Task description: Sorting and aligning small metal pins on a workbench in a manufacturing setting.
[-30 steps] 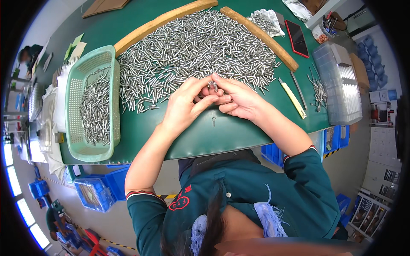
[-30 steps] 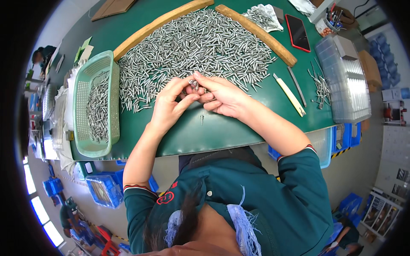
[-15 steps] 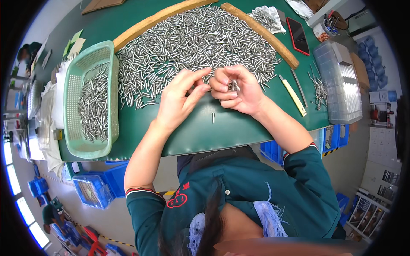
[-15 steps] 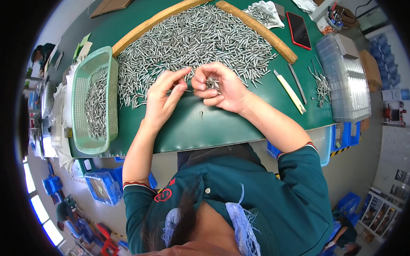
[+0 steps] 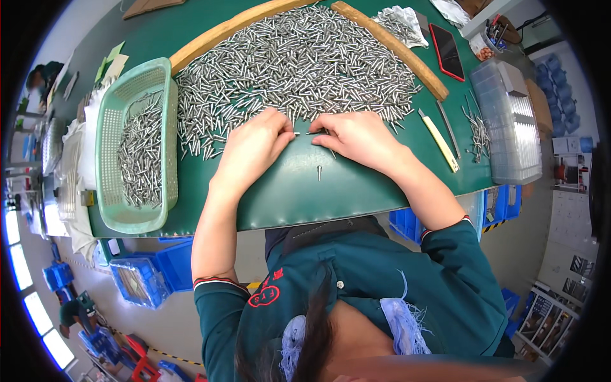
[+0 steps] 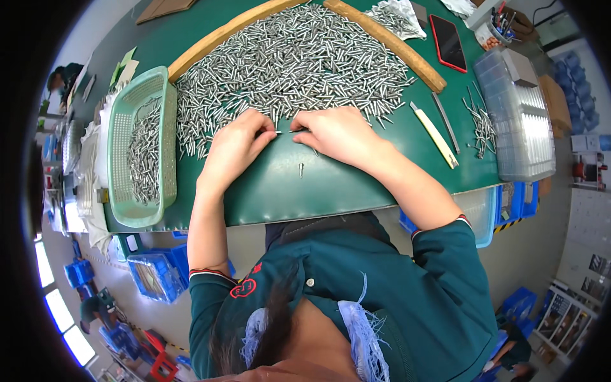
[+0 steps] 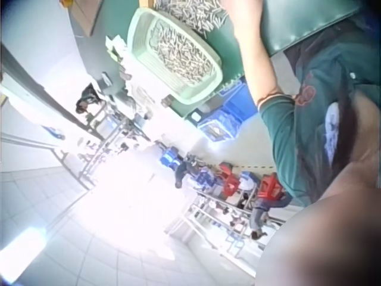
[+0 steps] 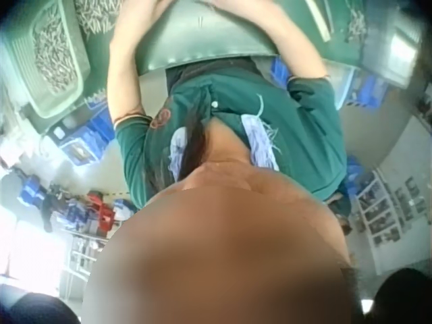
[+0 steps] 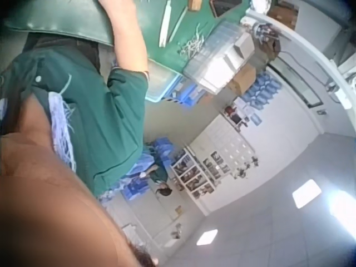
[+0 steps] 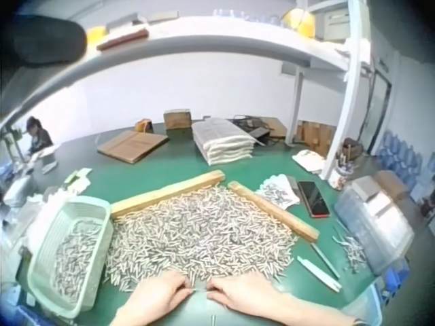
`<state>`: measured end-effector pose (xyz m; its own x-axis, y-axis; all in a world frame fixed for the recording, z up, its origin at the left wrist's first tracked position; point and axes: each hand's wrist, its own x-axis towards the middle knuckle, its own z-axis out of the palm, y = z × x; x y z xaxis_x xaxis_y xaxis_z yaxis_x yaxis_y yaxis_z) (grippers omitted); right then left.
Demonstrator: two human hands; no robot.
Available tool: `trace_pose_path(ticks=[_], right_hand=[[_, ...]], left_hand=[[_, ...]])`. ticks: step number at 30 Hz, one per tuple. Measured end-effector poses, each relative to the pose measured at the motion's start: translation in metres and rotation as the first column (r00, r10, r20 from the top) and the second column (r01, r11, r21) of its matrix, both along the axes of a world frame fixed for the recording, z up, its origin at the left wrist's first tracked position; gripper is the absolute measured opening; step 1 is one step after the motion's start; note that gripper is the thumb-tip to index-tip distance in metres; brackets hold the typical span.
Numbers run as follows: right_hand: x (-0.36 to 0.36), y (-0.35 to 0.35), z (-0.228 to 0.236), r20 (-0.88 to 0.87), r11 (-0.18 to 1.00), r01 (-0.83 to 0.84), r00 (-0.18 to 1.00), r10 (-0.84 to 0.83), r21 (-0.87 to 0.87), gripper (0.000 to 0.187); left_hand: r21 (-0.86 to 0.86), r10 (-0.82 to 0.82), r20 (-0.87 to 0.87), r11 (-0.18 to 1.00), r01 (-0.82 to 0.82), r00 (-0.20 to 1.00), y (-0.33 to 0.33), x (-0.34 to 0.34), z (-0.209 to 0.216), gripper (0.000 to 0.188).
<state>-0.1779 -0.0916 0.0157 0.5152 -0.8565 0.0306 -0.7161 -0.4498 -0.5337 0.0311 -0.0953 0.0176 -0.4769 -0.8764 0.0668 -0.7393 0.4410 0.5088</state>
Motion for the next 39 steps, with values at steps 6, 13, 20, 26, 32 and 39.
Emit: trace_pose_path(ticks=[6, 13, 20, 26, 32, 39], right_hand=[[0.001, 0.000, 0.003, -0.085, 0.998, -0.003, 0.996, -0.002, -0.056, 0.015], [0.000, -0.001, 0.005, 0.102, 0.993, 0.057, 0.992, -0.068, 0.105, 0.017], [0.003, 0.001, 0.001, -0.039, 1.000, 0.027, 0.999, -0.027, 0.012, 0.018], [0.004, -0.004, -0.005, 0.659, 0.927, -0.015, 0.708, -0.255, 0.376, 0.018], [0.013, -0.001, -0.006, 0.754, 0.791, -0.197, 0.499, -0.427, 0.579, 0.017], [0.015, 0.001, -0.010, 0.741, 0.872, -0.078, 0.567, -0.359, 0.483, 0.018]], left_hand=[[-0.142, 0.040, -0.017, 0.989, -0.042, 0.999, -0.002, -0.005, -0.003, 0.011], [-0.311, -0.016, 0.117, 0.949, 0.052, 0.993, -0.004, -0.005, -0.013, 0.011], [0.106, 0.168, -0.284, 0.984, -0.143, 0.944, -0.002, -0.013, -0.004, 0.013], [0.454, 0.326, -0.720, 0.889, 0.060, 0.613, -0.003, -0.014, -0.010, 0.015], [0.482, 0.369, -0.800, 0.865, 0.139, 0.473, 0.001, -0.020, -0.012, 0.017], [0.457, 0.365, -0.840, 0.875, 0.160, 0.402, 0.002, -0.023, -0.012, 0.017]])
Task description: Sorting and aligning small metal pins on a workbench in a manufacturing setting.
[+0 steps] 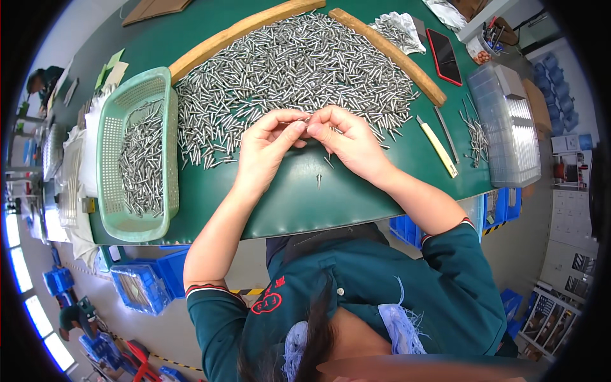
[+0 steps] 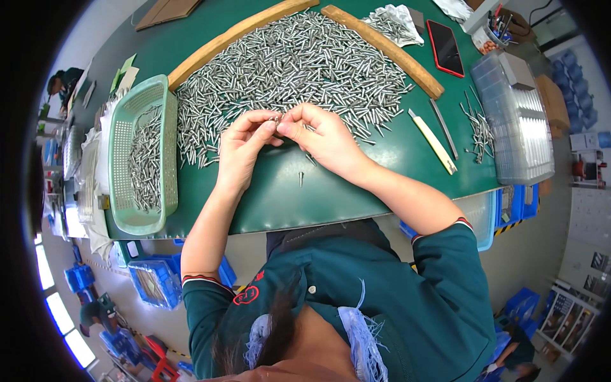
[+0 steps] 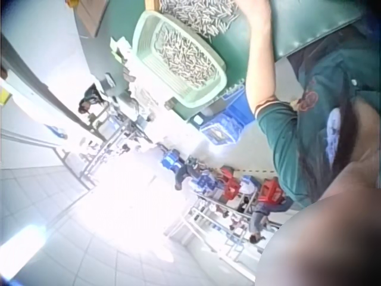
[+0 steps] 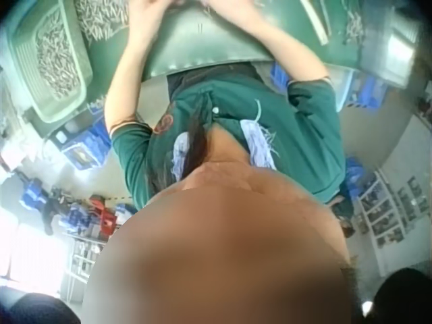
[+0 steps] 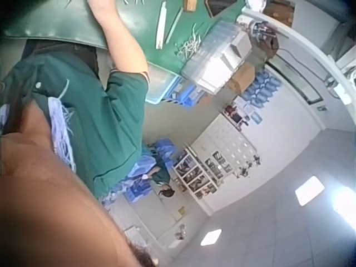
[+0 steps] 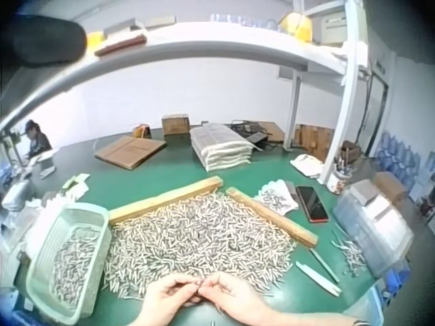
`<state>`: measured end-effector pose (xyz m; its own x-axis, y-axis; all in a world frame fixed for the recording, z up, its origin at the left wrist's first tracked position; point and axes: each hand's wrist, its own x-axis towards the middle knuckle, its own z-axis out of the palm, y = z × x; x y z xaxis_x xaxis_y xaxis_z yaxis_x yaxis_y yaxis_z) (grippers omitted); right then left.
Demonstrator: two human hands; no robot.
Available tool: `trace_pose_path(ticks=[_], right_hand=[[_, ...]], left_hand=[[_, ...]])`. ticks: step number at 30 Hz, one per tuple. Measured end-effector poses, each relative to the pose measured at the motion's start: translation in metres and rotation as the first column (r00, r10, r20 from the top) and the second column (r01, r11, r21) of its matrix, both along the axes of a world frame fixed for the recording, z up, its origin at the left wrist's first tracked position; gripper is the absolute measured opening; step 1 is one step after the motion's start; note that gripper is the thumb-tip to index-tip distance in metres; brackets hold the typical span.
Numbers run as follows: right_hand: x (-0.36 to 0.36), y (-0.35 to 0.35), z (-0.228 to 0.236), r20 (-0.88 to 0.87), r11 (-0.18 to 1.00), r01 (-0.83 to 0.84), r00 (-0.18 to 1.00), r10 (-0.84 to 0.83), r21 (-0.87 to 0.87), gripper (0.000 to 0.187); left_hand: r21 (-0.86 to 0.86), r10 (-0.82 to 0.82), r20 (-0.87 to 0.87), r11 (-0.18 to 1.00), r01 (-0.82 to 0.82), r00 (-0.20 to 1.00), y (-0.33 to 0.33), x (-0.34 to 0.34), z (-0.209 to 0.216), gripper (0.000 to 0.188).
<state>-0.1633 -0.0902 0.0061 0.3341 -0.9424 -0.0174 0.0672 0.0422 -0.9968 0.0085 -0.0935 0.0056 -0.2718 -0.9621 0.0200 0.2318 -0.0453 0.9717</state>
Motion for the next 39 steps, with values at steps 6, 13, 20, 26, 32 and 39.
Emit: trace_pose_path(ticks=[6, 13, 20, 26, 32, 39], right_hand=[[0.003, 0.002, 0.000, 0.084, 0.997, 0.071, 0.994, -0.070, -0.005, 0.018], [0.002, 0.001, -0.002, 0.162, 0.997, 0.044, 0.985, -0.054, 0.064, 0.015], [0.000, 0.001, 0.004, -0.003, 0.998, 0.068, 0.998, -0.068, -0.008, 0.016], [-0.002, -0.004, -0.003, -0.058, 0.997, 0.004, 0.998, -0.008, -0.074, 0.022], [-0.008, -0.007, 0.012, 0.447, 0.708, -0.319, 0.894, 0.005, 0.630, 0.027], [-0.013, -0.012, 0.000, 0.608, 0.563, -0.468, 0.790, -0.080, 0.681, 0.029]], left_hand=[[0.027, -0.030, -0.048, 0.999, 0.032, 0.998, 0.001, 0.000, -0.003, 0.016], [-0.037, -0.010, 0.032, 0.999, 0.011, 0.999, 0.002, 0.000, -0.003, 0.013], [-0.283, 0.152, 0.250, 0.956, -0.078, 0.956, 0.001, -0.001, -0.003, 0.013], [-0.685, 0.405, 0.466, 0.728, 0.030, 0.787, 0.001, -0.002, -0.003, 0.024], [-0.589, 0.295, 0.542, 0.801, 0.106, 0.787, 0.003, -0.001, -0.001, 0.037], [-0.552, 0.306, 0.613, 0.826, 0.117, 0.728, 0.004, -0.004, 0.001, 0.037]])
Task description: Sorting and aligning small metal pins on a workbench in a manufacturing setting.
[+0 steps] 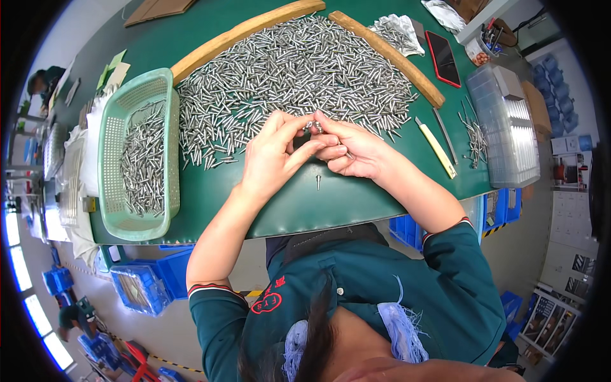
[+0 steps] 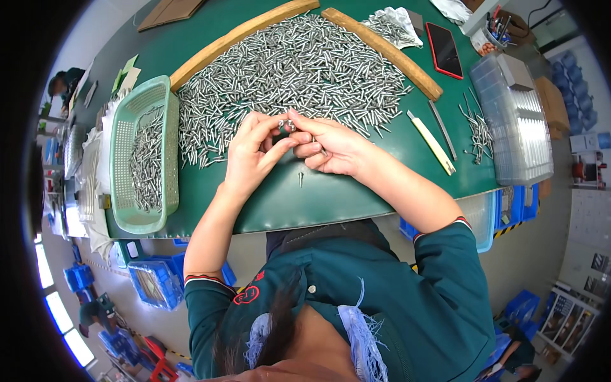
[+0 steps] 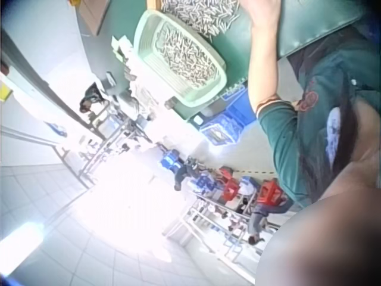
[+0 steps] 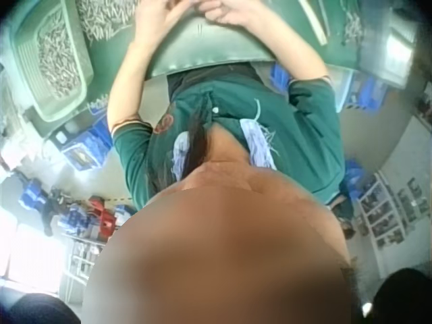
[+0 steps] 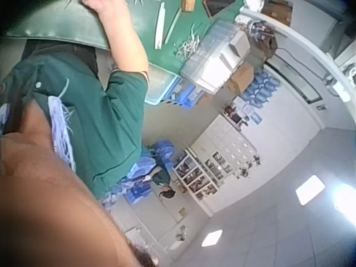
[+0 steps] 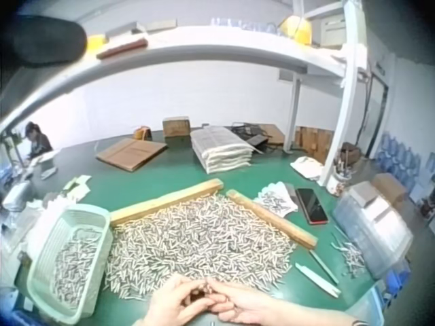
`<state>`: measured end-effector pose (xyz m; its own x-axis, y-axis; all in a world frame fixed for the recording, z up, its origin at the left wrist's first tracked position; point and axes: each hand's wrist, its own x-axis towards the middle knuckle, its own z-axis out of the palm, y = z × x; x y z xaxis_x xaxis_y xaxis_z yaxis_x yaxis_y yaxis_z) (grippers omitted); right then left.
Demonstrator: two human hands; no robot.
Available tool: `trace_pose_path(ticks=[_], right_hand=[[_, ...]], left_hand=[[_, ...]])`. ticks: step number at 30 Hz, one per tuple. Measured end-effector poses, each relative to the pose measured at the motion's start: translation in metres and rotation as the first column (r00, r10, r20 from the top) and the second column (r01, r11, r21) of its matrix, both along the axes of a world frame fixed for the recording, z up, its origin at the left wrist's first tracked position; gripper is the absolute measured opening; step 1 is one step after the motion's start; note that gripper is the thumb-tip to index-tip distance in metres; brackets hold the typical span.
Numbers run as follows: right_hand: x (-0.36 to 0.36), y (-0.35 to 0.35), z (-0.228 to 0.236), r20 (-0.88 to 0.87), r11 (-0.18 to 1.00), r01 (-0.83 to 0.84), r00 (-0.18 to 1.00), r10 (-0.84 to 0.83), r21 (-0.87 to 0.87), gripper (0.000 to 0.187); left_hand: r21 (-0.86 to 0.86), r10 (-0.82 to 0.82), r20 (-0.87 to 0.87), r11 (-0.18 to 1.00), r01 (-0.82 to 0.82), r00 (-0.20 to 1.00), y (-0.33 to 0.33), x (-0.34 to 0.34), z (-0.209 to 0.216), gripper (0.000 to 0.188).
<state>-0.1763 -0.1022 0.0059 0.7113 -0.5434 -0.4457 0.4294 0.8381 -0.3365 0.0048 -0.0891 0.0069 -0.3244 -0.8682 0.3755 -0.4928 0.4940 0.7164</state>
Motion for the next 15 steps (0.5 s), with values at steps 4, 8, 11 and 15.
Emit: trace_pose_path(ticks=[4, 8, 11, 15], right_hand=[[0.001, -0.001, -0.001, 0.029, 1.000, 0.007, 1.000, -0.008, 0.029, 0.030], [0.001, -0.001, 0.002, -0.128, 0.993, -0.011, 0.992, -0.004, -0.115, 0.028], [-0.001, -0.002, 0.000, -0.065, 0.977, -0.035, 0.998, 0.022, -0.209, 0.026], [-0.012, -0.014, -0.005, 0.353, 0.988, 0.076, 0.935, -0.025, -0.132, 0.040]], left_hand=[[-0.012, 0.026, -0.016, 1.000, -0.027, 1.000, 0.001, 0.000, 0.003, 0.034], [-0.120, -0.064, -0.080, 0.991, 0.054, 0.995, 0.001, 0.004, 0.008, 0.030], [-0.128, -0.126, -0.250, 0.987, 0.096, 0.960, 0.000, 0.006, 0.006, 0.026], [-0.038, 0.133, -0.048, 0.990, -0.135, 0.990, -0.010, 0.016, 0.007, 0.016]])
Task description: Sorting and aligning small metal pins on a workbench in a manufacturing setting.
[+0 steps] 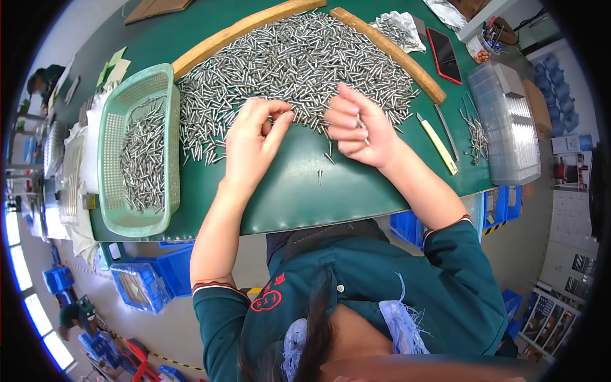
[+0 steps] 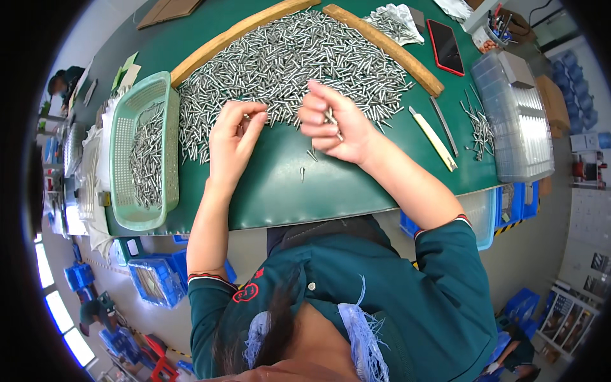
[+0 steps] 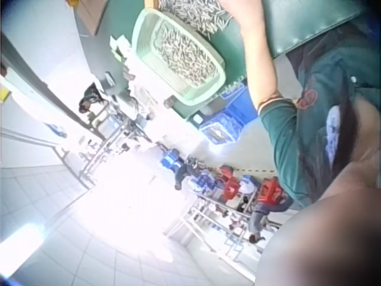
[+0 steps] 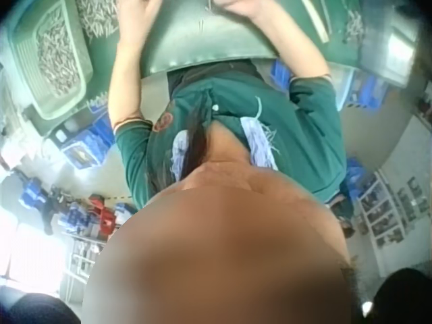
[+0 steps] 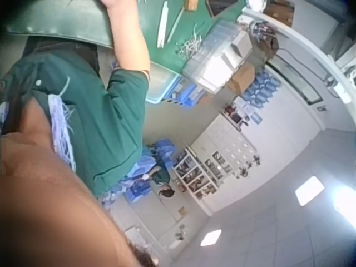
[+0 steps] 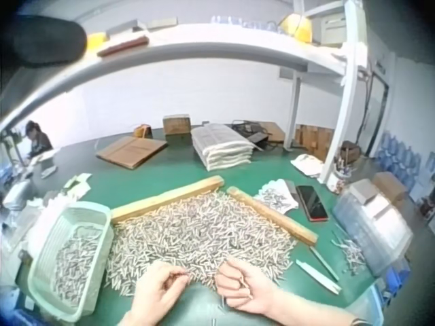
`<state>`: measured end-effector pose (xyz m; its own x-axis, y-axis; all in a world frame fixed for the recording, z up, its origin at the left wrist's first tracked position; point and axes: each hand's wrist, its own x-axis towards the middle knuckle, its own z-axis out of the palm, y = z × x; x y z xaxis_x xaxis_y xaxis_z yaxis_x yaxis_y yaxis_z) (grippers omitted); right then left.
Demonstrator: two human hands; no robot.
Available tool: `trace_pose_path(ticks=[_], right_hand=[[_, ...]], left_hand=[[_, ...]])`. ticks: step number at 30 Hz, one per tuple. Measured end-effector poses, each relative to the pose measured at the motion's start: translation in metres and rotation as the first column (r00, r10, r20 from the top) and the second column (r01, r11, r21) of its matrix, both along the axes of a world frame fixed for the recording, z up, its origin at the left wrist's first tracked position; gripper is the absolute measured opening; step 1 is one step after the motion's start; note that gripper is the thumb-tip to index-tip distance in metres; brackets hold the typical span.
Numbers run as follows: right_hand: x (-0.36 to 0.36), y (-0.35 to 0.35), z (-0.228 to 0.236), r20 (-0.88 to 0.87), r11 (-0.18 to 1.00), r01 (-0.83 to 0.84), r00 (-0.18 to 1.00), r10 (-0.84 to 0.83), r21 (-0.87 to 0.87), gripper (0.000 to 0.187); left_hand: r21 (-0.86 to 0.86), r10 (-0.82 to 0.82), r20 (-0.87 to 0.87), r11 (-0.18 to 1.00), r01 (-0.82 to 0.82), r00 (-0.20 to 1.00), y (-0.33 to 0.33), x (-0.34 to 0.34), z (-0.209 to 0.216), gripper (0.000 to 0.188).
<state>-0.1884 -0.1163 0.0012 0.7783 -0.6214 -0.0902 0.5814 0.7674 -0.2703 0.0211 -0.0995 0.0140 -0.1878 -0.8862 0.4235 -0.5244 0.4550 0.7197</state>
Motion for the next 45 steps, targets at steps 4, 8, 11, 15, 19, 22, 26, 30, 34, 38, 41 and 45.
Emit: trace_pose_path(ticks=[4, 8, 11, 15, 19, 22, 26, 30, 34, 38, 41, 45], right_hand=[[-0.013, -0.008, -0.004, 0.299, 0.987, -0.012, 0.954, -0.037, 0.160, 0.044], [-0.014, -0.008, -0.002, 0.246, 0.931, 0.004, 0.964, -0.101, 0.366, 0.045], [-0.011, -0.006, 0.003, 0.039, 0.911, 0.150, 0.983, -0.179, 0.384, 0.051], [-0.012, -0.005, 0.000, 0.155, 0.950, 0.014, 0.986, -0.065, 0.311, 0.046], [-0.006, 0.002, 0.007, -0.239, 0.981, 0.145, 0.965, -0.111, 0.126, 0.030], [0.003, 0.008, 0.017, -0.554, 0.978, 0.134, 0.807, -0.202, -0.162, 0.030], [0.013, 0.015, 0.021, -0.719, 0.948, -0.034, 0.660, -0.217, -0.317, 0.024], [0.017, 0.018, 0.016, -0.704, 0.947, -0.117, 0.697, -0.137, -0.299, 0.023], [0.016, 0.018, 0.013, -0.642, 0.964, -0.051, 0.755, -0.134, -0.262, 0.019], [0.015, 0.017, 0.009, -0.648, 0.961, -0.006, 0.740, -0.181, -0.275, 0.019], [0.017, 0.017, 0.013, -0.711, 0.938, 0.015, 0.648, -0.273, -0.347, 0.019], [0.017, 0.017, 0.016, -0.744, 0.932, 0.018, 0.597, -0.301, -0.363, 0.020]], left_hand=[[0.052, 0.057, 0.408, 0.995, -0.085, 0.911, -0.002, -0.002, -0.009, 0.033], [0.001, 0.078, 0.504, 0.996, -0.092, 0.860, 0.001, -0.016, -0.012, 0.037], [-0.036, 0.006, 0.500, 0.999, 0.013, 0.866, -0.004, -0.019, -0.017, 0.029], [-0.032, -0.070, 0.493, 0.995, 0.098, 0.867, -0.005, -0.014, -0.015, 0.016], [0.069, -0.084, 0.331, 0.996, 0.064, 0.940, -0.005, -0.009, -0.013, 0.010], [0.142, -0.031, 0.129, 0.990, 0.012, 0.991, -0.005, -0.007, -0.008, 0.011], [0.171, -0.069, -0.249, 0.979, 0.114, 0.966, -0.004, -0.009, -0.006, 0.009], [0.225, -0.094, -0.495, 0.947, 0.232, 0.864, -0.003, -0.010, -0.012, 0.010], [0.157, -0.141, -0.312, 0.968, 0.197, 0.940, 0.001, -0.012, -0.005, 0.014], [0.046, -0.166, -0.222, 0.983, 0.180, 0.961, -0.001, -0.013, -0.009, 0.019], [0.041, -0.150, -0.199, 0.986, 0.161, 0.969, -0.003, -0.011, -0.012, 0.022], [-0.001, -0.101, -0.114, 0.995, 0.102, 0.988, -0.003, -0.008, -0.008, 0.023]])
